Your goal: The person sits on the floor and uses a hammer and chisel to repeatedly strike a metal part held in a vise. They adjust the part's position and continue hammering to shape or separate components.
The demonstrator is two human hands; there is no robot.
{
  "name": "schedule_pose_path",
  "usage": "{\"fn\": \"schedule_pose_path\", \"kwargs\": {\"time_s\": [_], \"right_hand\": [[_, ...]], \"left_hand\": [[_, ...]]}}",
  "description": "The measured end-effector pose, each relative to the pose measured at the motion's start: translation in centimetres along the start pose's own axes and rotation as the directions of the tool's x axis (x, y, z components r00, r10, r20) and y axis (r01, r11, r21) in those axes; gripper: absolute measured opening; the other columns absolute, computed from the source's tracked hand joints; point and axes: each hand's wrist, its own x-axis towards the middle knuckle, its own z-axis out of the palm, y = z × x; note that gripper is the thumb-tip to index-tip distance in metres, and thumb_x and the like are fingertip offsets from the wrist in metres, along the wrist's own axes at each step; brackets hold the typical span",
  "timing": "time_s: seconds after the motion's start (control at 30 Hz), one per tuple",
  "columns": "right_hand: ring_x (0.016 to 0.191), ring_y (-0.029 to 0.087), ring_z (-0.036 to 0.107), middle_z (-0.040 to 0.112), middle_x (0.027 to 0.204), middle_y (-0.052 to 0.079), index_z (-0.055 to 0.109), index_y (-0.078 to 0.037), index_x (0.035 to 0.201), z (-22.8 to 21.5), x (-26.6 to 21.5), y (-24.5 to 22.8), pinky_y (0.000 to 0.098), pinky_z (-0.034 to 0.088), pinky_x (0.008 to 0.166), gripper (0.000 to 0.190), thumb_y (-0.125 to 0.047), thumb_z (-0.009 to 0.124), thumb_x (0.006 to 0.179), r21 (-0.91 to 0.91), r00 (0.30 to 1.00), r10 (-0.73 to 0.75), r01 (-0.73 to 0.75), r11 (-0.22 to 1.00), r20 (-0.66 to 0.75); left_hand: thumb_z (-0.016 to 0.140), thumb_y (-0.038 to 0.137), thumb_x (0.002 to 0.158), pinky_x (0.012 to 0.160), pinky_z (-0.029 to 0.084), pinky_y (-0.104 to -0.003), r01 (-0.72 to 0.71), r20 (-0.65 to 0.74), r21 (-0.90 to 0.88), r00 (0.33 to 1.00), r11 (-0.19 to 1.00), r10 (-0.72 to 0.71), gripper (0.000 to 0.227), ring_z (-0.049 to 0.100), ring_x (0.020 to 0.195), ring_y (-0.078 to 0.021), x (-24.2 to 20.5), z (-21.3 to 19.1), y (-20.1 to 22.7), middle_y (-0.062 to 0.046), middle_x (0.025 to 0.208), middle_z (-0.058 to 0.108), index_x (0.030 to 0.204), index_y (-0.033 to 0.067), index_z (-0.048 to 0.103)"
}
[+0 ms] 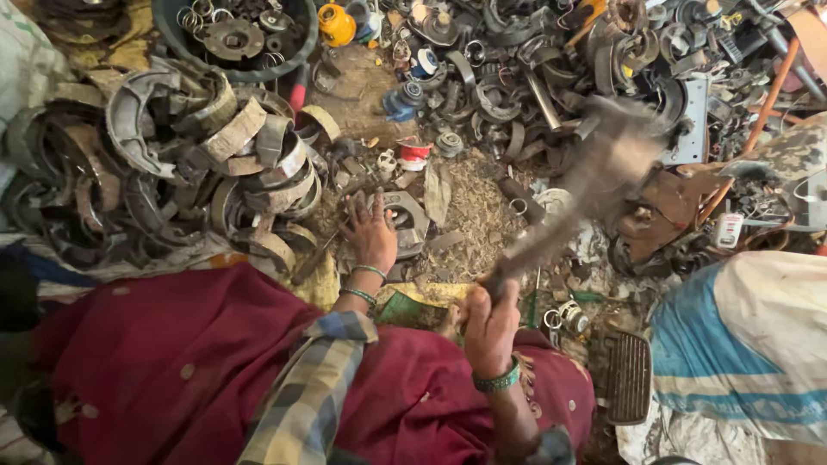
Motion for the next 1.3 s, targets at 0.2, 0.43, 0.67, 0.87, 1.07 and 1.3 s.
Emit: {"fn": "schedule_pose_path", "kwargs": {"time_s": [0.2,0.43,0.67,0.87,1.07,1.3], "right_hand": [[0.054,0.024,0.062,0.067,0.073,0.012,0.055,-0.005,0.107,3.4,-1.9,7.2,0.0422,0.051,0.047,0.024,-0.027,0.058,0.1,-0.416,0.918,0.308,-0.185,0.89,0.251],[0.057,0.028,0.06,0.064,0.072,0.014,0.055,-0.004,0.111,1.6,-2.1,4.5,0.0434,0.048,0.049,0.027,-0.03,0.056,0.105,-0.409,0.975,0.188,-0.124,0.904,0.119],[0.055,0.024,0.058,0.063,0.076,0.009,0.056,-0.003,0.113,0.8,-1.4,4.7,0.0429,0.05,0.044,0.026,-0.023,0.054,0.097,-0.136,0.965,0.264,-0.263,0.955,-0.011],[0.077,0.044,0.065,0.067,0.08,0.021,0.059,-0.002,0.11,2.1,-1.9,12.0,0.0526,0.053,0.066,0.026,-0.028,0.06,0.105,-0.531,0.927,0.208,-0.011,0.847,0.313],[0.058,0.028,0.06,0.065,0.075,0.016,0.059,-0.004,0.112,-0.6,-0.3,4.0,0.0407,0.049,0.052,0.023,-0.024,0.051,0.105,-0.405,0.992,0.014,0.037,0.914,0.122],[0.044,0.013,0.053,0.054,0.059,0.002,0.052,-0.005,0.101,2.1,-1.0,0.2,0.0303,0.042,0.038,0.025,-0.03,0.053,0.104,-0.075,0.928,0.311,-0.302,0.951,0.205]], "left_hand": [[0.049,0.035,0.105,0.115,0.015,-0.076,0.022,0.03,-0.038,0.999,0.999,-0.021,0.054,0.017,0.156,-0.0388,-0.3,-0.2,0.7,-0.018,0.165,0.031,0.157,0.0265,0.039],[0.046,0.034,0.106,0.113,0.018,-0.075,0.043,0.048,-0.073,0.998,0.996,-0.039,0.055,0.017,0.153,-0.0411,-0.9,-0.2,1.0,-0.019,0.164,0.031,0.16,0.0279,0.037],[0.045,0.036,0.105,0.115,0.016,-0.073,0.026,0.029,0.04,0.999,0.999,-0.028,0.052,0.019,0.155,-0.0376,0.1,0.1,0.8,-0.018,0.165,0.032,0.156,0.0263,0.039],[0.053,0.037,0.099,0.119,0.014,-0.072,0.093,0.07,0.016,0.993,0.996,-0.093,0.062,0.022,0.154,-0.0404,-0.1,-0.9,-1.4,-0.017,0.163,0.035,0.158,0.0236,0.041],[0.053,0.035,0.104,0.118,0.02,-0.068,0.034,-0.071,-0.01,0.997,0.999,-0.034,0.052,0.027,0.153,-0.0446,-1.0,-0.9,-3.2,-0.024,0.16,0.038,0.153,0.016,0.049],[0.054,0.038,0.104,0.121,0.019,-0.065,0.021,-0.165,0.011,0.986,1.0,-0.018,0.053,0.026,0.152,-0.0472,-1.6,-0.5,-3.2,-0.027,0.161,0.035,0.151,0.0134,0.052]]}}
